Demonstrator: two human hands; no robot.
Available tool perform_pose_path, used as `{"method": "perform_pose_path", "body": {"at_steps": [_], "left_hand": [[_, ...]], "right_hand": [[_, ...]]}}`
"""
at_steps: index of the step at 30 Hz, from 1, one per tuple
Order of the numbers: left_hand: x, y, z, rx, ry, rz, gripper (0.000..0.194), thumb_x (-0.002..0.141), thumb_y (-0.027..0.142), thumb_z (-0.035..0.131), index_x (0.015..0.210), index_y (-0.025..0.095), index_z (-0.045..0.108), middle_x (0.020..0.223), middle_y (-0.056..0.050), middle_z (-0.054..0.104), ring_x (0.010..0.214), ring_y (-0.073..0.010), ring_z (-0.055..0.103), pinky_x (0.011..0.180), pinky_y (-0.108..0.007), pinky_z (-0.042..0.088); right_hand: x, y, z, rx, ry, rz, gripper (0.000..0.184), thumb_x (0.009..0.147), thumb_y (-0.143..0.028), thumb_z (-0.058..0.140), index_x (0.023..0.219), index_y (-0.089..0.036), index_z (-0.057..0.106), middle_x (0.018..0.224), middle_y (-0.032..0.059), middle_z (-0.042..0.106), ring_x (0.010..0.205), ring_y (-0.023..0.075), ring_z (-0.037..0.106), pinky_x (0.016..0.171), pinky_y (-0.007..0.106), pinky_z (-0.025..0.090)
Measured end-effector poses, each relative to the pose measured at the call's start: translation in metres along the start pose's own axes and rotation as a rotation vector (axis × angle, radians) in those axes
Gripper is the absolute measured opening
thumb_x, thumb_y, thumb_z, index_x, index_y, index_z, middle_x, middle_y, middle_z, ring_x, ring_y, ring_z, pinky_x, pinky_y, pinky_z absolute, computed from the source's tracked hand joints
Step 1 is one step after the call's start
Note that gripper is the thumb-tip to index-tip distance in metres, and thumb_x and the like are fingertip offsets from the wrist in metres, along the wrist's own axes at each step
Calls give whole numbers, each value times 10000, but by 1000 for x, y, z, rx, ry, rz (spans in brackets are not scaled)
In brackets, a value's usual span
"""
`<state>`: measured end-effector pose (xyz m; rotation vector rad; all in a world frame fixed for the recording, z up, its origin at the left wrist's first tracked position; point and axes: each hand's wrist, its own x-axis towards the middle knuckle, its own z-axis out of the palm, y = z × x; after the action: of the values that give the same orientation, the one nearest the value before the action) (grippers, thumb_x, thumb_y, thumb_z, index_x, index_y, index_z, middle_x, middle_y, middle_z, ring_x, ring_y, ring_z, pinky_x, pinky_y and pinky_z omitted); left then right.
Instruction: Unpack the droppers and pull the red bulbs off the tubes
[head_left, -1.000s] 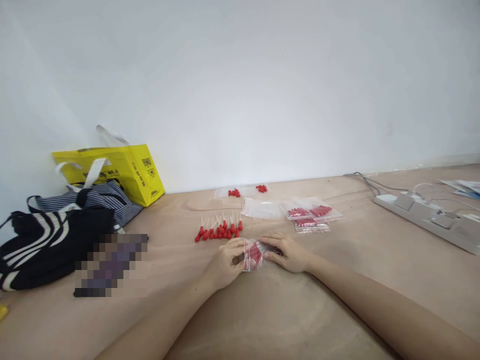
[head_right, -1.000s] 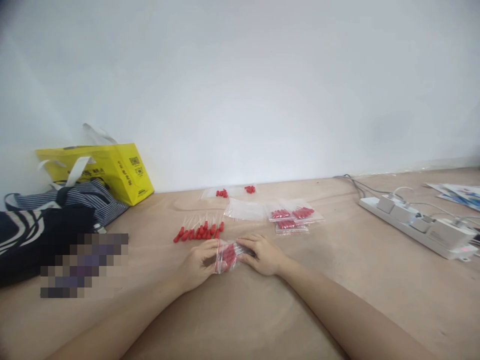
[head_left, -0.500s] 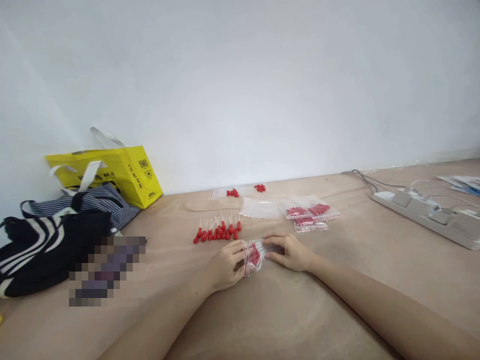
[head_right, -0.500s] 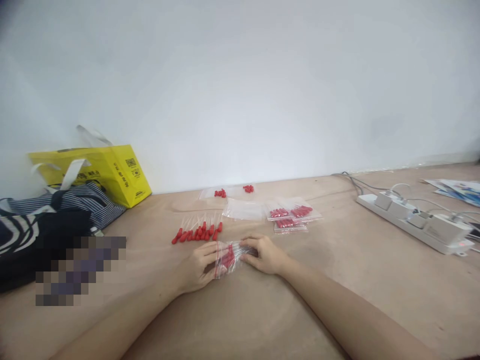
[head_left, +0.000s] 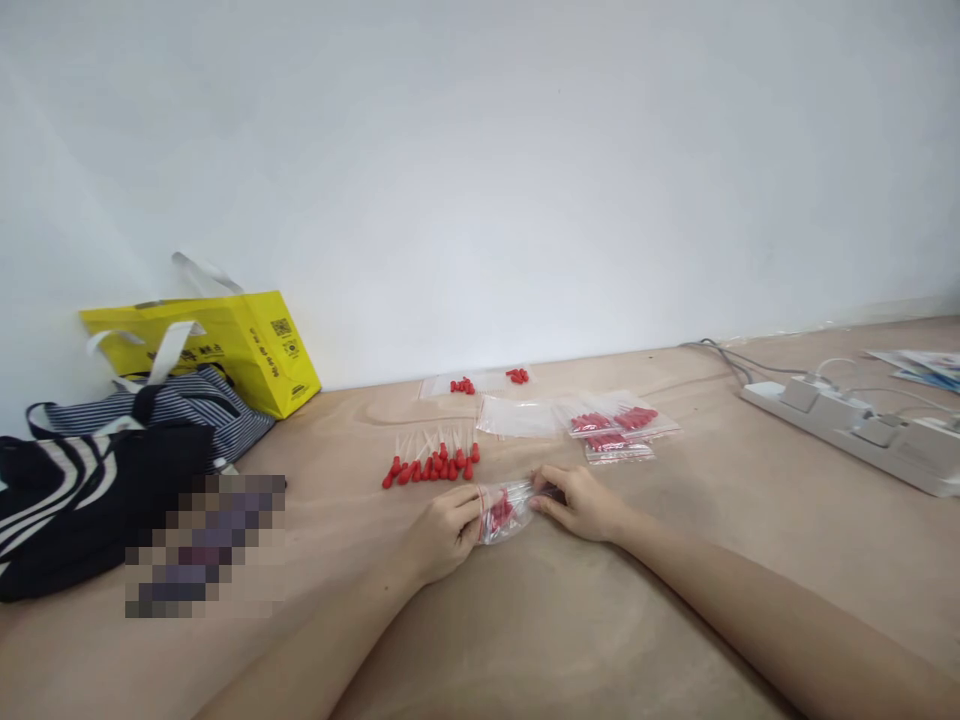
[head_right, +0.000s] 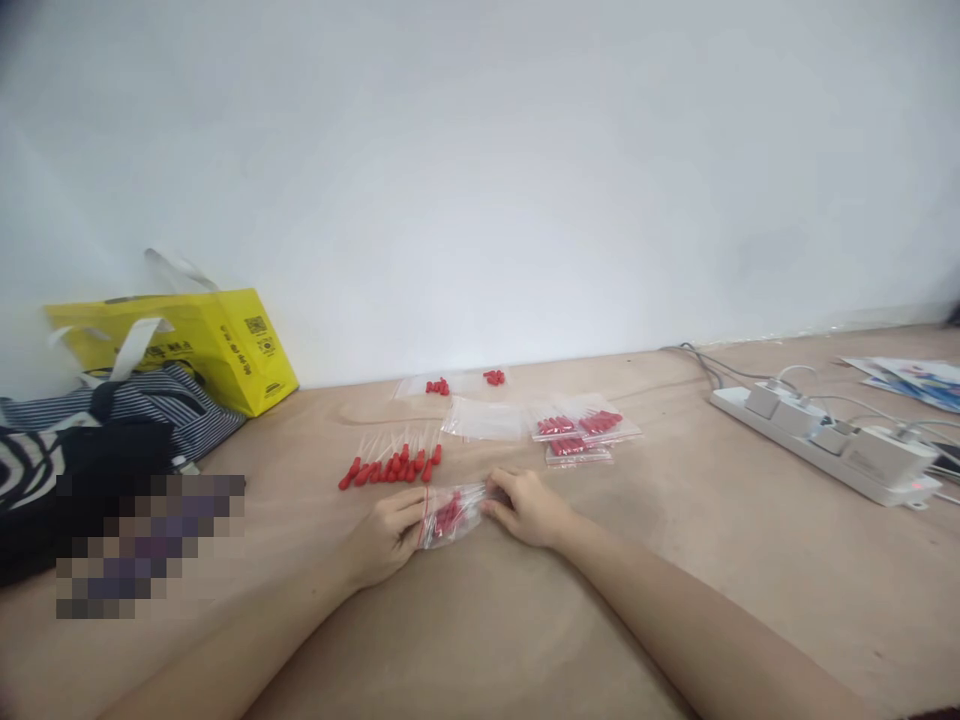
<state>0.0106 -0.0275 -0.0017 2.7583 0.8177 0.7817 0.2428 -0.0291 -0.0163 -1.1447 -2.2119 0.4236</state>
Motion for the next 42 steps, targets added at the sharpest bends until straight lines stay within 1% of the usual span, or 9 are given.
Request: {"method": "perform_pose_path", "body": {"at_steps": [6, 10, 16, 21, 26, 32, 36, 39, 42], "left_hand": [[6, 6, -6, -15, -103, -98, 342, 805, 335, 489, 1125, 219, 512, 959, -47, 603, 849, -160, 503, 797, -307, 423], [8, 11, -9, -19, -155, -74, 372, 779, 353, 523, 1113, 188, 507, 980, -63, 569, 867, -174, 465, 805, -315, 404], [5, 10, -6, 53, -47, -145, 295, 863, 231, 313, 971, 149, 575, 805, -70, 539, 751, -167, 457, 714, -311, 408], [4, 8, -8, 17, -137, -52, 348, 818, 314, 458, 1152, 223, 495, 945, -63, 552, 863, -172, 460, 776, -311, 411], [2, 4, -6, 99, -40, -45, 283, 826, 247, 430, 1072, 219, 566, 815, -54, 540, 751, -156, 461, 690, -289, 412], [-1, -1, -2, 106, -63, 34, 302, 830, 263, 439, 1108, 235, 553, 922, -69, 575, 809, -160, 498, 730, -300, 424], [0, 2, -2, 43, 39, -62, 271, 845, 235, 394, 951, 228, 643, 855, -49, 608, 761, -136, 540, 687, -259, 439], [-1, 0, -12, -43, 92, -150, 267, 833, 231, 405, 942, 223, 649, 876, -41, 618, 765, -118, 569, 681, -228, 452], [-7, -11, -36, -95, 36, -196, 262, 813, 260, 433, 961, 228, 647, 887, -37, 637, 763, -118, 589, 687, -223, 464]], "right_hand": [[0, -1, -2, 30, -7, -31, 67, 780, -250, 517, 808, -190, 528, 845, 44, 615, 728, 147, 563, 640, 254, 433], [1, -1, 2, 34, 24, -14, 59, 784, -243, 508, 772, -187, 521, 827, 41, 622, 708, 143, 564, 629, 255, 430], [0, 0, 3, 79, 20, -37, 84, 791, -255, 503, 739, -189, 506, 818, 34, 620, 669, 130, 550, 604, 248, 424], [1, 0, 2, 83, 31, -61, 100, 782, -251, 516, 707, -187, 499, 824, 38, 604, 708, 136, 546, 637, 258, 431], [2, -1, -1, 120, 20, -102, 131, 785, -248, 519, 670, -186, 504, 813, 29, 593, 714, 126, 544, 648, 252, 433], [1, 1, -3, 112, 38, -81, 132, 780, -254, 530, 668, -186, 511, 774, 23, 588, 704, 129, 542, 630, 249, 429], [2, 6, -4, 111, 30, -80, 154, 794, -273, 516, 667, -187, 512, 788, 26, 603, 717, 134, 549, 648, 263, 433], [2, 14, -6, 83, 35, -70, 169, 801, -281, 505, 661, -186, 507, 785, 34, 608, 727, 144, 552, 660, 279, 436], [3, 19, -8, 50, 49, -54, 185, 804, -291, 499, 649, -188, 501, 749, 33, 601, 714, 149, 549, 651, 282, 435]]}}
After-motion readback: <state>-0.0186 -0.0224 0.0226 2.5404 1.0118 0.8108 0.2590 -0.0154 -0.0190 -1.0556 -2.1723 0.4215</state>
